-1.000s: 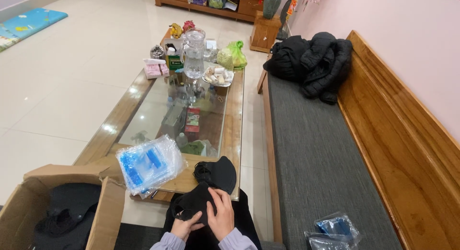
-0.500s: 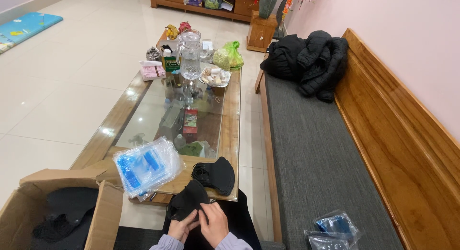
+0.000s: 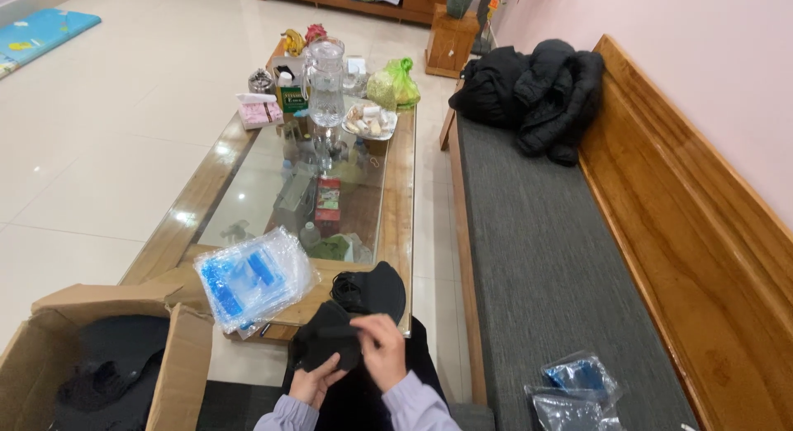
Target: Pack black face masks into individual plastic bags.
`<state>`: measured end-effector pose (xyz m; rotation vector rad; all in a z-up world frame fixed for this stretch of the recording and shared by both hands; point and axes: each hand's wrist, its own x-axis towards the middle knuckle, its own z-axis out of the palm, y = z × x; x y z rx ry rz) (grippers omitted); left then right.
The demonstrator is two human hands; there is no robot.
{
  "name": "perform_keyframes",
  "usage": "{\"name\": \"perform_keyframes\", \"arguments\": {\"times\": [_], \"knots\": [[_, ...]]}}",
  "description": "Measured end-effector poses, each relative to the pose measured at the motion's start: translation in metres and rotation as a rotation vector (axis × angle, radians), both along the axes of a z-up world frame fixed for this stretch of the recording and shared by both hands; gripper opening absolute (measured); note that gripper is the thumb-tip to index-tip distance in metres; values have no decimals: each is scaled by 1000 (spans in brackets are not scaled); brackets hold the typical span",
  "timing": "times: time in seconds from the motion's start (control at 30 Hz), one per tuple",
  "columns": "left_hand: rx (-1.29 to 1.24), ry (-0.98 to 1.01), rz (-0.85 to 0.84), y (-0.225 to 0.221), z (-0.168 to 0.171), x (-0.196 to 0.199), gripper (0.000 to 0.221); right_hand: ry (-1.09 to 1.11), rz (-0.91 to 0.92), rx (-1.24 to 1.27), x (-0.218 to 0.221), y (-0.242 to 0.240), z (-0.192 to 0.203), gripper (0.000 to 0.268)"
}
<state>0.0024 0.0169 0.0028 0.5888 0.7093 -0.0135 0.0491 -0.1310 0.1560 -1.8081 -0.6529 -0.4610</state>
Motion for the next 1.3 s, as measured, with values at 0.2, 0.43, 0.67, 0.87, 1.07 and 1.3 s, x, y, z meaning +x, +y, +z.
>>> {"name": "perform_keyframes", "arguments": {"times": [0.2, 0.43, 0.67, 0.87, 1.07, 1.3], "knots": [[-51, 46, 85, 4, 44, 1, 51, 674, -275, 323, 76, -7, -94, 38], [-219, 124, -5, 13, 34, -1, 43, 867, -281, 183, 70, -19, -53, 61], [-106, 124, -24, 8, 23, -3, 40, 809, -389, 51, 84, -25, -67, 54], [-281, 234, -141, 17, 11, 1, 56, 736, -404, -88, 78, -25, -63, 52], [-99, 132, -16, 5, 32, 0, 39, 661, -443, -122, 72, -23, -63, 46], [-214, 234, -116, 11, -4, 5, 22, 595, -429, -215, 74, -28, -72, 43]]}}
